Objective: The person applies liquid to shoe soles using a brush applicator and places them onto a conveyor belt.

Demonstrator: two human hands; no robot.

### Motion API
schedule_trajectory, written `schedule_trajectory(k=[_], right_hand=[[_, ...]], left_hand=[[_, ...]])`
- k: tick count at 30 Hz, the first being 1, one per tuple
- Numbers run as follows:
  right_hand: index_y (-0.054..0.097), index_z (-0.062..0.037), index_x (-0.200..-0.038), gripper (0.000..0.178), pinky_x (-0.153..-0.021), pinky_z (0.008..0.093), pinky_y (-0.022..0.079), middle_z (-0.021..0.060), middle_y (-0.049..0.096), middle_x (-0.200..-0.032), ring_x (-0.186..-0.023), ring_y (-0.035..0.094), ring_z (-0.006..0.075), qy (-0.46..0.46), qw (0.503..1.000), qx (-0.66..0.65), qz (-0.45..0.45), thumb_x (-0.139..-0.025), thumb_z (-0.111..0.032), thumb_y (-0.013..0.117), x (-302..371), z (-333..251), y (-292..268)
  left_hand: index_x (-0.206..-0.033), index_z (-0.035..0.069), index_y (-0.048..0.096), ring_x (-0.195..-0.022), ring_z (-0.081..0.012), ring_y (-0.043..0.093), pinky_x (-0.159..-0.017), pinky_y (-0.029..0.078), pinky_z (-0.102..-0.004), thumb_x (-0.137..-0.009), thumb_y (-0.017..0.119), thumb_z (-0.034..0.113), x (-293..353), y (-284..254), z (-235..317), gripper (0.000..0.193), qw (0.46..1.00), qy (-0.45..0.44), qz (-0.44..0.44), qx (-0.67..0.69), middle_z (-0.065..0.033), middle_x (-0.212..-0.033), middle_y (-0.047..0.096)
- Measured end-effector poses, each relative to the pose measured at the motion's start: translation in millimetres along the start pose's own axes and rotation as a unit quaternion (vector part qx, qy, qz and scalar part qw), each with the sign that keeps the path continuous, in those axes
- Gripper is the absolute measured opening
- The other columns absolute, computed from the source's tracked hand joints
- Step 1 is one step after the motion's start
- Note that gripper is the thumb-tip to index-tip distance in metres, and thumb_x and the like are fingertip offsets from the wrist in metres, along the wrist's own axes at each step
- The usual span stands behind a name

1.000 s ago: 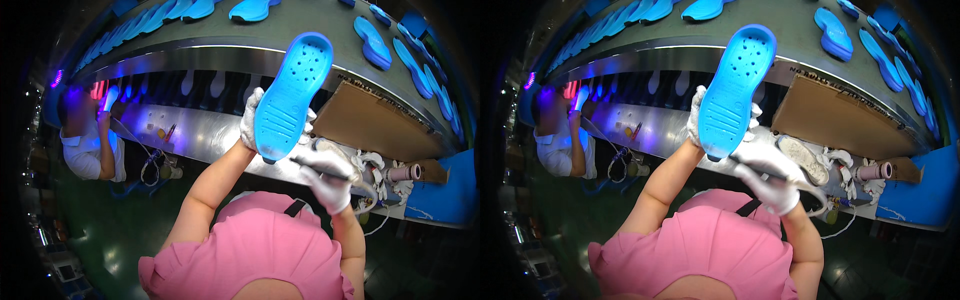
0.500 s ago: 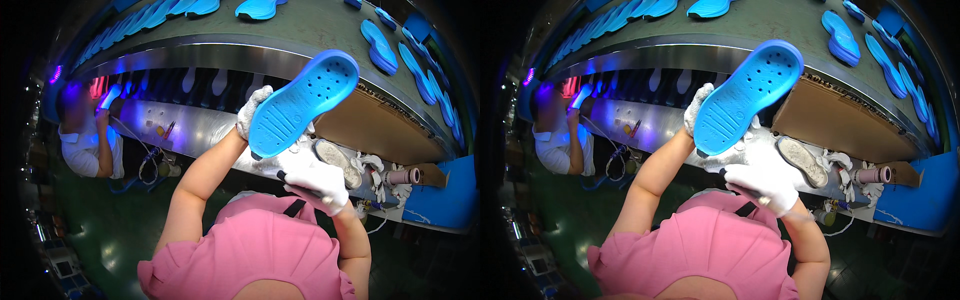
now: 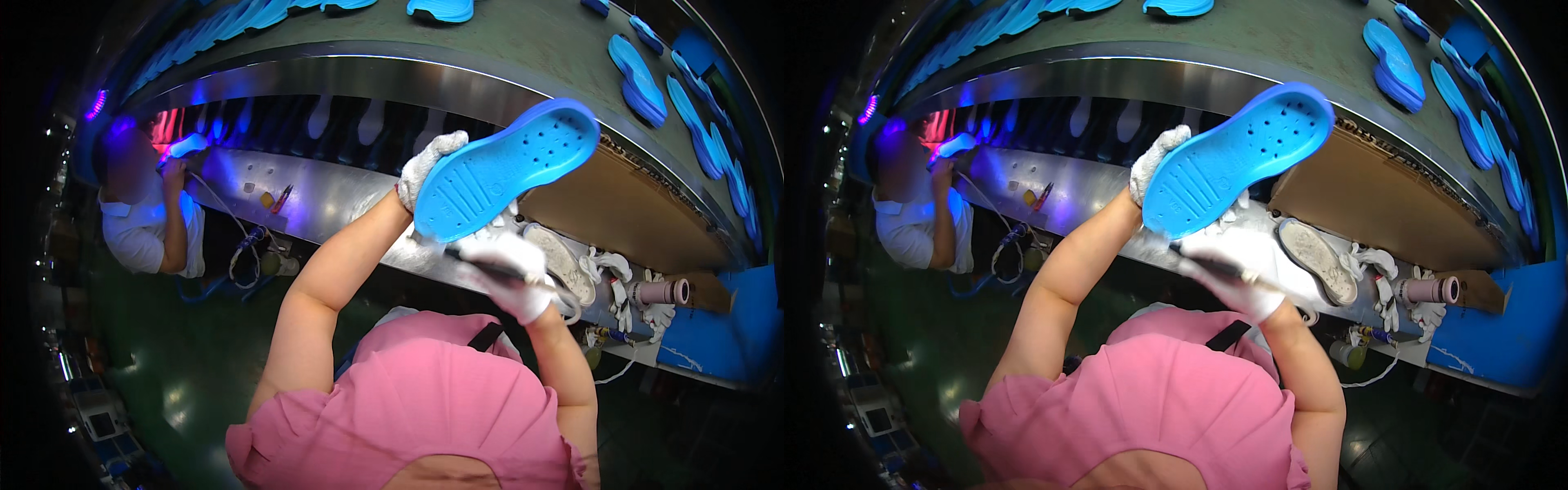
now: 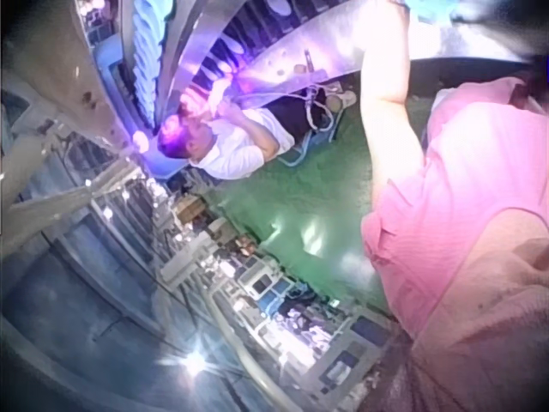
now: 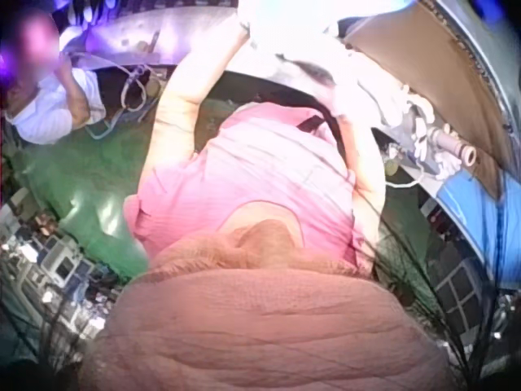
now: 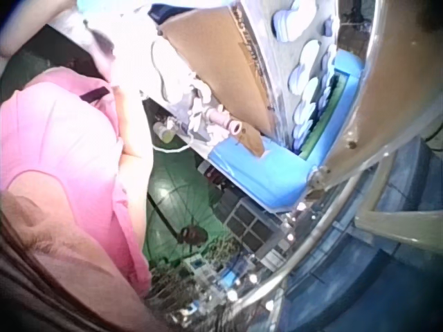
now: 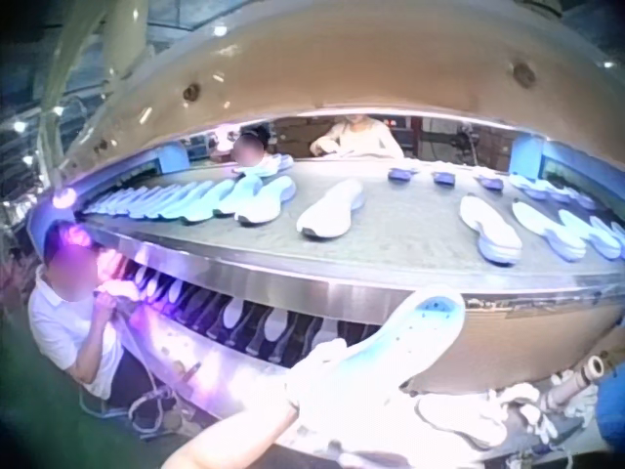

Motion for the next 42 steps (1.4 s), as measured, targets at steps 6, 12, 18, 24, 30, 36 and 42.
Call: schedule_trajectory(k=[6, 12, 18, 24, 30, 36, 42], right_hand=[[0.063, -0.0012, -0.103, 0.020, -0.060, 0.0252, 0.052, 0.0135, 0.071, -0.092, -0.063, 0.063, 0.0144, 0.194, 0.922, -0.316, 0.109, -0.086, -0.002, 0.074, 49, 29, -21], [0.060, 0.0006, -0.110, 0.023, -0.052, 0.0211, 0.052, 0.0143, 0.071, -0.090, -0.061, 0.064, 0.0116, 0.265, 0.887, -0.275, 0.260, -0.089, 0.000, 0.071, 84, 60, -32], [0.065, 0.0015, -0.100, 0.019, -0.055, 0.0222, 0.052, 0.0082, 0.069, -0.082, -0.060, 0.064, 0.0113, 0.405, 0.863, -0.151, 0.261, -0.086, -0.003, 0.076, 137, 93, -3], [0.067, 0.0002, -0.099, 0.018, -0.058, 0.0227, 0.052, 0.0060, 0.069, -0.087, -0.068, 0.064, 0.0097, 0.374, 0.881, -0.104, 0.270, -0.085, -0.005, 0.078, 117, 104, 1], [0.071, -0.0027, -0.096, 0.020, -0.068, 0.0281, 0.056, 0.0078, 0.073, -0.084, -0.072, 0.069, 0.0143, 0.105, 0.942, 0.190, 0.256, -0.080, -0.008, 0.083, -5, 47, -12], [0.073, -0.0025, -0.098, 0.026, -0.068, 0.0335, 0.056, 0.0129, 0.073, -0.089, -0.073, 0.070, 0.0252, -0.064, 0.927, 0.276, 0.246, -0.074, 0.003, 0.082, -14, -14, -27], [0.073, -0.0051, -0.101, 0.023, -0.064, 0.0311, 0.054, 0.0125, 0.073, -0.089, -0.070, 0.069, 0.0242, -0.161, 0.931, 0.299, 0.131, -0.080, 0.000, 0.079, -28, -28, -13]], left_hand=[[-0.146, -0.003, 0.044, -0.108, -0.0413, 0.066, -0.095, 0.054, -0.0479, -0.094, 0.052, 0.061, 64, -24, -21, 0.083, 0.991, 0.048, 0.018, -0.120, -0.0347, -0.130, 0.057], [-0.142, 0.005, 0.051, -0.126, -0.0283, 0.057, -0.106, 0.045, -0.0486, -0.090, 0.058, 0.061, 140, -111, -95, 0.077, 0.952, 0.198, 0.234, -0.010, -0.0239, -0.132, 0.062], [-0.142, -0.004, 0.046, -0.096, -0.0519, 0.065, -0.068, 0.056, -0.0484, -0.096, 0.029, 0.072, 184, -211, -157, 0.091, 0.943, -0.047, 0.255, 0.206, -0.0428, -0.124, 0.056], [-0.136, -0.010, 0.048, -0.087, -0.0447, 0.065, -0.070, 0.056, -0.0468, -0.103, 0.020, 0.056, 131, -144, -152, 0.079, 0.941, -0.008, 0.285, 0.183, -0.0377, -0.112, 0.061], [-0.145, -0.007, 0.042, -0.120, -0.0473, 0.058, -0.112, 0.037, -0.0633, -0.082, 0.063, 0.037, 85, -49, -145, 0.080, 0.986, 0.092, 0.092, 0.101, -0.0326, -0.136, 0.054], [-0.147, -0.005, 0.041, -0.120, -0.0480, 0.058, -0.114, 0.036, -0.0621, -0.071, 0.068, 0.029, 72, -9, -147, 0.087, 0.987, 0.078, 0.075, 0.121, -0.0305, -0.138, 0.054], [-0.144, -0.007, 0.042, -0.117, -0.0484, 0.059, -0.109, 0.042, -0.0622, -0.064, 0.065, 0.020, 76, 2, -156, 0.088, 0.975, 0.089, 0.088, 0.185, -0.0319, -0.131, 0.057]])
Point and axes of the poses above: each hand's wrist, its own x-axis away from the middle knuckle, its own y-axis out of the palm, z = x × y, the point moved 5 cm from there along -x, towards the middle knuckle
